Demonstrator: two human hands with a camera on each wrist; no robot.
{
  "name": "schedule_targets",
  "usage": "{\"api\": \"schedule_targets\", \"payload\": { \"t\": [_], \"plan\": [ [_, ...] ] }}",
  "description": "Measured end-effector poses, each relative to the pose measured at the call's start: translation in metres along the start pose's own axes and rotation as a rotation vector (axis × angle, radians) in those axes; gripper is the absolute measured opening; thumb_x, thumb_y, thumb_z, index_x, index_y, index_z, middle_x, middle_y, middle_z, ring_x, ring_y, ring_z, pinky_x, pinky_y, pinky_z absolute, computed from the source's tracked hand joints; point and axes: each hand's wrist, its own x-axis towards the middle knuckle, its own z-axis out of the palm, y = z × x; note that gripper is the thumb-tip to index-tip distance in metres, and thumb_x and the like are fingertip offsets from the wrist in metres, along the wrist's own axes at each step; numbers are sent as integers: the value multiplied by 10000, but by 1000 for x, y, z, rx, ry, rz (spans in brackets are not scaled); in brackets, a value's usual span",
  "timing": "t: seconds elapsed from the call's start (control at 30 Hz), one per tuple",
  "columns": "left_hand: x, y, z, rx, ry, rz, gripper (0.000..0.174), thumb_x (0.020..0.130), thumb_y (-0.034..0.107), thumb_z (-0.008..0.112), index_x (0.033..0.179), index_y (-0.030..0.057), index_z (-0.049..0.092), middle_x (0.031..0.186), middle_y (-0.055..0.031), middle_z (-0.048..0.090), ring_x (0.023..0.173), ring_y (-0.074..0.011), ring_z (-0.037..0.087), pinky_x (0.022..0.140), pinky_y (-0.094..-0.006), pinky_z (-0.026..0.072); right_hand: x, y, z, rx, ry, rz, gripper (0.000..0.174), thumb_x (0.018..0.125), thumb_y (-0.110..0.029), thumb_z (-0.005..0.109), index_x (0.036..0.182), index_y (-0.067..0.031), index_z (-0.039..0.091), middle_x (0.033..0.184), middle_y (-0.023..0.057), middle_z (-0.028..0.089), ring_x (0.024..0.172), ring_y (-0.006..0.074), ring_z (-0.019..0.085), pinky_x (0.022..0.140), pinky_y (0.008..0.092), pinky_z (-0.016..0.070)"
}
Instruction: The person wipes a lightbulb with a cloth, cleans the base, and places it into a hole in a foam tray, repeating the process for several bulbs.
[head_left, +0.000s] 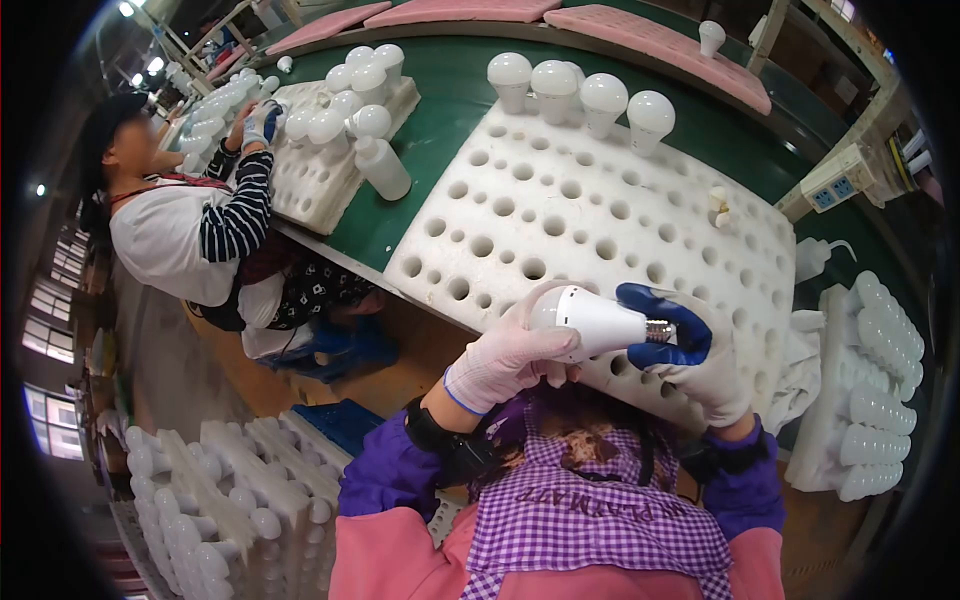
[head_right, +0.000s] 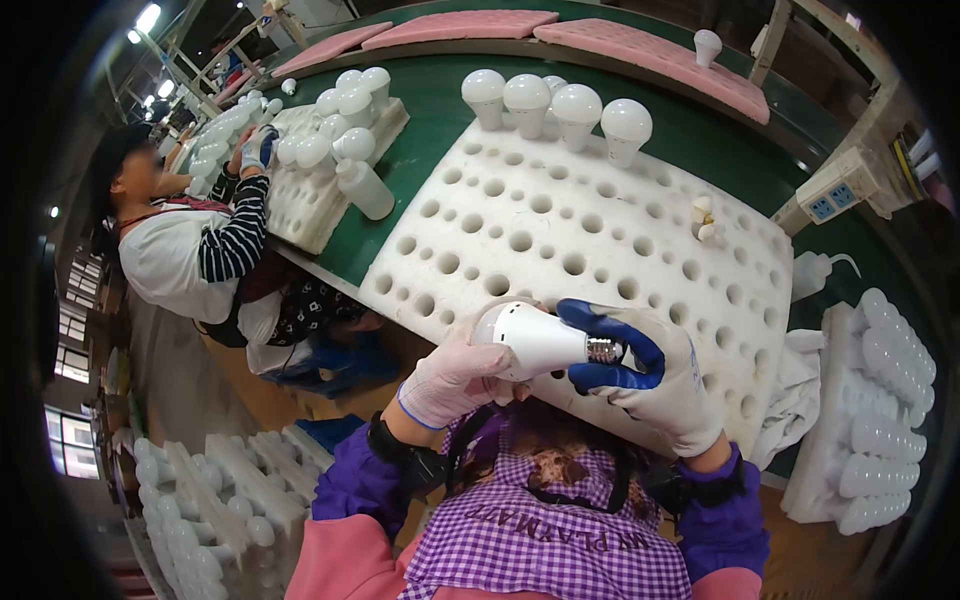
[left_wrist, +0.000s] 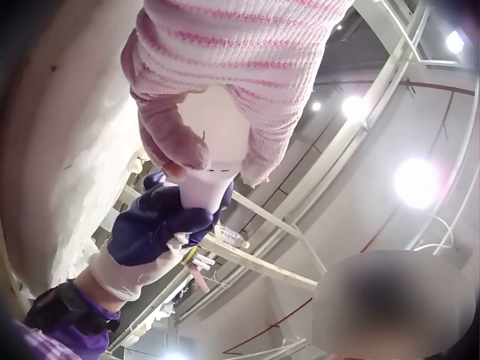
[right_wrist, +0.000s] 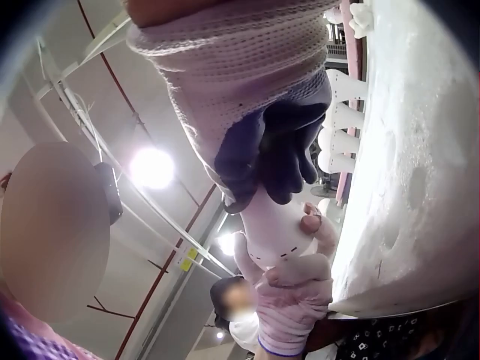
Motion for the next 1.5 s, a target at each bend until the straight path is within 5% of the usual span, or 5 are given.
{"api": "schedule_targets", "payload": {
  "t": [0.7, 0.97, 1.17, 1.33, 1.5],
  "plan": [
    [3, -16, 7, 762, 234, 327, 853, 611, 170, 853, 1293, 14, 367, 1169, -135, 524, 1061, -215, 559, 901, -337, 479, 7, -10, 4, 417, 149, 392, 406, 810, -12, 665, 1202, 7, 561, 956, 28, 601, 788, 58, 541, 703, 202, 458],
    [14, -29, 21, 1467, 533, 632, 676, 597, 287, 821, 1135, 6, 524, 1009, -157, 582, 899, -306, 587, 780, -388, 493, 40, 19, -94, -862, 722, 139, 357, 807, -86, 586, 1159, -24, 589, 1125, 134, 577, 1030, 258, 591, 884, 313, 457],
    [27, -35, 27, 1547, 519, 599, 629, 569, 256, 833, 1087, 31, 555, 950, -128, 596, 865, -294, 576, 759, -396, 483, 72, 90, -127, -1381, 579, 219, 342, 828, -297, 594, 1080, -68, 617, 1164, 145, 560, 1113, 320, 496, 938, 398, 397],
    [26, -30, 29, 1563, 544, 510, 635, 563, 248, 837, 1087, 29, 552, 938, -127, 599, 867, -297, 576, 759, -397, 485, 70, 61, -97, -489, 565, 187, 201, 788, -130, 679, 961, -32, 651, 838, 39, 661, 727, 130, 607, 678, 283, 472],
    [28, -35, 27, 1557, 537, 561, 656, 560, 244, 845, 1101, 32, 540, 955, -123, 597, 860, -287, 578, 746, -394, 485, 27, 4, -34, -29, 447, 203, 240, 789, -105, 695, 991, 6, 630, 840, 58, 645, 736, 97, 576, 690, 238, 477]
  ]
}}
